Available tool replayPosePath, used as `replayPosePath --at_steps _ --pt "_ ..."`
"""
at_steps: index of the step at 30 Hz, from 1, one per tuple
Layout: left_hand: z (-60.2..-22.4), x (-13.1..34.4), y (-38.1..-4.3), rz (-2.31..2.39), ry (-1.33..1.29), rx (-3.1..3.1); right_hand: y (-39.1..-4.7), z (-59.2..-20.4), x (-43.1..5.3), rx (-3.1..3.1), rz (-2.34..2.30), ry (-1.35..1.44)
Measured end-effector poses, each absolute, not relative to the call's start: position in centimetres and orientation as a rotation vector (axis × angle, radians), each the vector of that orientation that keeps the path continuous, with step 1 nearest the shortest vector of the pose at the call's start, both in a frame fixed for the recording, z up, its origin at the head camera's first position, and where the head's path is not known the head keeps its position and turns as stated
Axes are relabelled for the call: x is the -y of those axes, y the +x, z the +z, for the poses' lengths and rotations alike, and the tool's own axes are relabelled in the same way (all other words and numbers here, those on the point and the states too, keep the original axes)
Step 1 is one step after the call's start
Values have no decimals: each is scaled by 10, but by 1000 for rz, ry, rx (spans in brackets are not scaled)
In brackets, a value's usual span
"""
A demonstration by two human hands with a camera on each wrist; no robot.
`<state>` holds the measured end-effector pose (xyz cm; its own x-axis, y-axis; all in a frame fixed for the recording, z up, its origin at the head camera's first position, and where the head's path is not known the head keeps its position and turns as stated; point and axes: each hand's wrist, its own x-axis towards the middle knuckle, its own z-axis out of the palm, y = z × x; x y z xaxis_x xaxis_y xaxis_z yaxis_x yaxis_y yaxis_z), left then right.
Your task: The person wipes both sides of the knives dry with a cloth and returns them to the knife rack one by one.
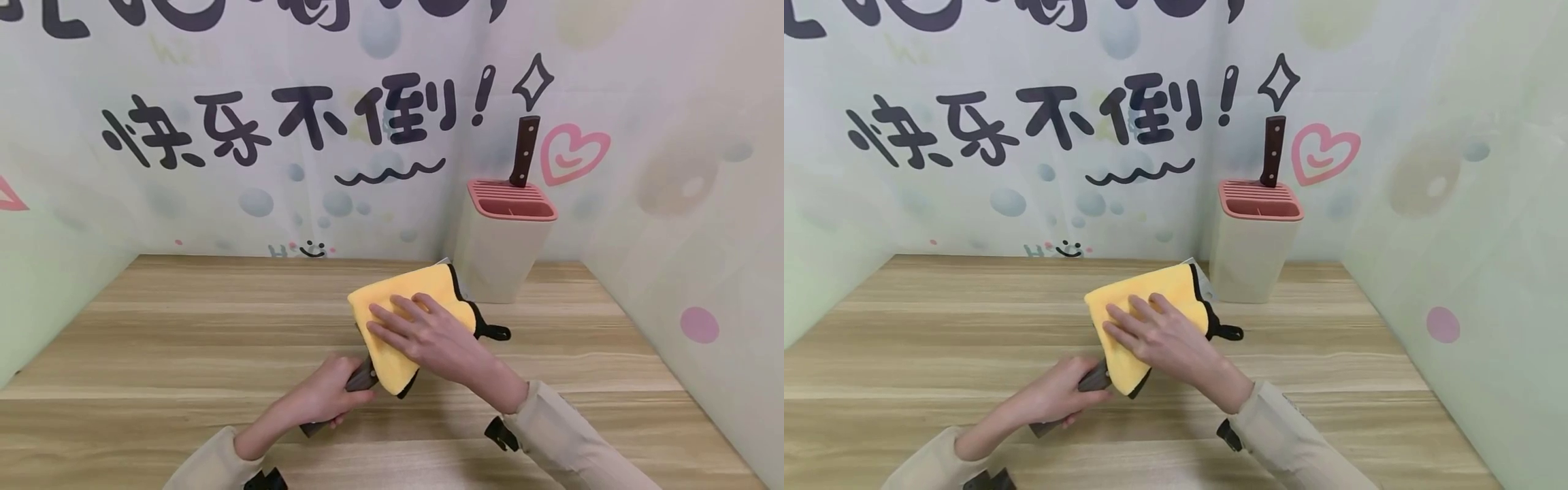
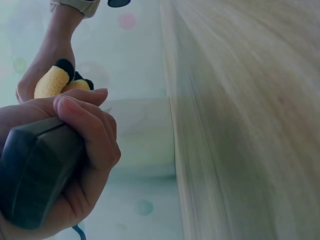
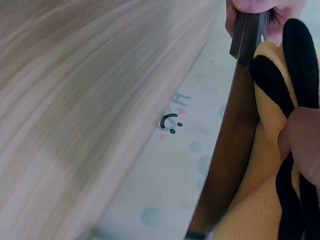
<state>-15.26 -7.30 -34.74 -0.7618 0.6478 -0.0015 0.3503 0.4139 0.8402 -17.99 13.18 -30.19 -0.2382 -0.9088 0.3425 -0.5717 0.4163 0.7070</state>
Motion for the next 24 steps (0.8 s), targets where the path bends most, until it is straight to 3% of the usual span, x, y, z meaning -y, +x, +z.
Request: replayPosePath --at_steps 24 --pt "-345 76 -149 1290 807 -2371 -197 -304 -159 2126 -400 1093"
